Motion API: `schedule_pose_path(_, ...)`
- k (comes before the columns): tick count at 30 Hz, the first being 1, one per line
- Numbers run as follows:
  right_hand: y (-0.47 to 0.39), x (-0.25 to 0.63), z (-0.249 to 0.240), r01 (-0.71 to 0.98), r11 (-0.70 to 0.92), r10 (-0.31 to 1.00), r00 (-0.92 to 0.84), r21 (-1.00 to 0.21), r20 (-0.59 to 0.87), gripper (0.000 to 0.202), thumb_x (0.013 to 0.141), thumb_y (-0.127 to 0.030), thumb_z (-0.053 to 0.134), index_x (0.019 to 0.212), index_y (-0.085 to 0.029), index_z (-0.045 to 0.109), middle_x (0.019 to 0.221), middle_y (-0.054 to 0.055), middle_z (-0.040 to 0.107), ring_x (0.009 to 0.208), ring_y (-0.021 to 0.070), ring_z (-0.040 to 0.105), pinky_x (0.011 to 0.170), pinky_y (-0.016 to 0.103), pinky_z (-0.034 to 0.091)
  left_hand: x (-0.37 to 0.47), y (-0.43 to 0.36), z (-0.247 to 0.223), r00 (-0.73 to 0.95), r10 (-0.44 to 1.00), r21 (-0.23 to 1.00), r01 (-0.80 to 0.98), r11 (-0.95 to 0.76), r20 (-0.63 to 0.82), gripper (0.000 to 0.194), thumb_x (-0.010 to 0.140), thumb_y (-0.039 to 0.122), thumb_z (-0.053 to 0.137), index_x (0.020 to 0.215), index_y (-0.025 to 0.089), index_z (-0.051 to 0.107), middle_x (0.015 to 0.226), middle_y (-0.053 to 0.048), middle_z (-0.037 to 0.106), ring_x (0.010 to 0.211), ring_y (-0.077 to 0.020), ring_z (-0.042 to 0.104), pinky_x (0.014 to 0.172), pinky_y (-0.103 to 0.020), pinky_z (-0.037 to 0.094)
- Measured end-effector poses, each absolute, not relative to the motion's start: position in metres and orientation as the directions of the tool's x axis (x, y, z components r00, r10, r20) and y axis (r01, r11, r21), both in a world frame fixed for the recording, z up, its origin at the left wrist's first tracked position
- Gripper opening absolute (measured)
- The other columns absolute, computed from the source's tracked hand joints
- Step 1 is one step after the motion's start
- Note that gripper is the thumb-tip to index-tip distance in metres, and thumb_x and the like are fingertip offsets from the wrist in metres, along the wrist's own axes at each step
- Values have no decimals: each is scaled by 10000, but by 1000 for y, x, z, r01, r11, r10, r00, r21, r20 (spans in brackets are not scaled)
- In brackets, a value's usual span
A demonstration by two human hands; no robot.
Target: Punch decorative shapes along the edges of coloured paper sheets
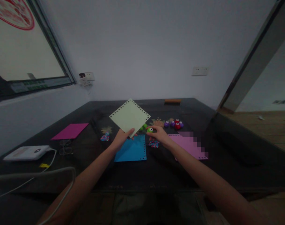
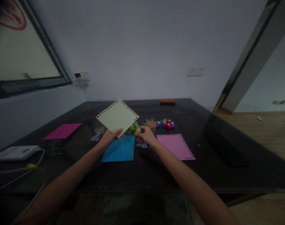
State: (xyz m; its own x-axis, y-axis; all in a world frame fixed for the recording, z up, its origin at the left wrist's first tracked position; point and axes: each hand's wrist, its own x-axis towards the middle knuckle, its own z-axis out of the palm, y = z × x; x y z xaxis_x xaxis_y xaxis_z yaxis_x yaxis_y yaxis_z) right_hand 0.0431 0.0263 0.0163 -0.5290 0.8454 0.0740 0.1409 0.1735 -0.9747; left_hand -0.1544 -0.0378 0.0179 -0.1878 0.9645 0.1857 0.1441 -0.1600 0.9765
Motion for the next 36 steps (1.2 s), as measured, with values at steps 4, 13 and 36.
schedule_pose_path(4, 10, 70, 12, -64, -55, 861, -508, -996, -15, 329, 661, -134, 727, 975, -156, 631, 638, -27, 615, 472, 73, 540, 492, 200, 456, -122, -31, 18, -160, 975, 987, -23, -157, 152, 340, 715, 424, 673, 858, 120, 620, 686, -59, 675, 476, -102, 513, 461, -213, 370)
schedule_pose_path(13, 2, 78, 4, -400, -327, 799, -601, -856, -24, 174, 775, -248, 680, 910, -160, 615, 960, 55, 656, 783, 163, 685, 857, 350, 537, -110, -30, -9, -192, 973, 991, -20, -132, 126, 321, 724, 415, 676, 832, 117, 623, 676, -62, 677, 477, -97, 517, 472, -212, 396)
schedule_pose_path(36, 6, 79, -2, -422, -215, 880, -474, -881, 12, 402, 577, -222, 815, 909, -174, 593, 960, 51, 672, 808, 197, 693, 689, 285, 579, -104, -43, 16, -122, 944, 906, 342, -249, 306, 128, 755, 270, 613, 733, 144, 607, 518, -22, 644, 484, -165, 593, 600, -283, 493)
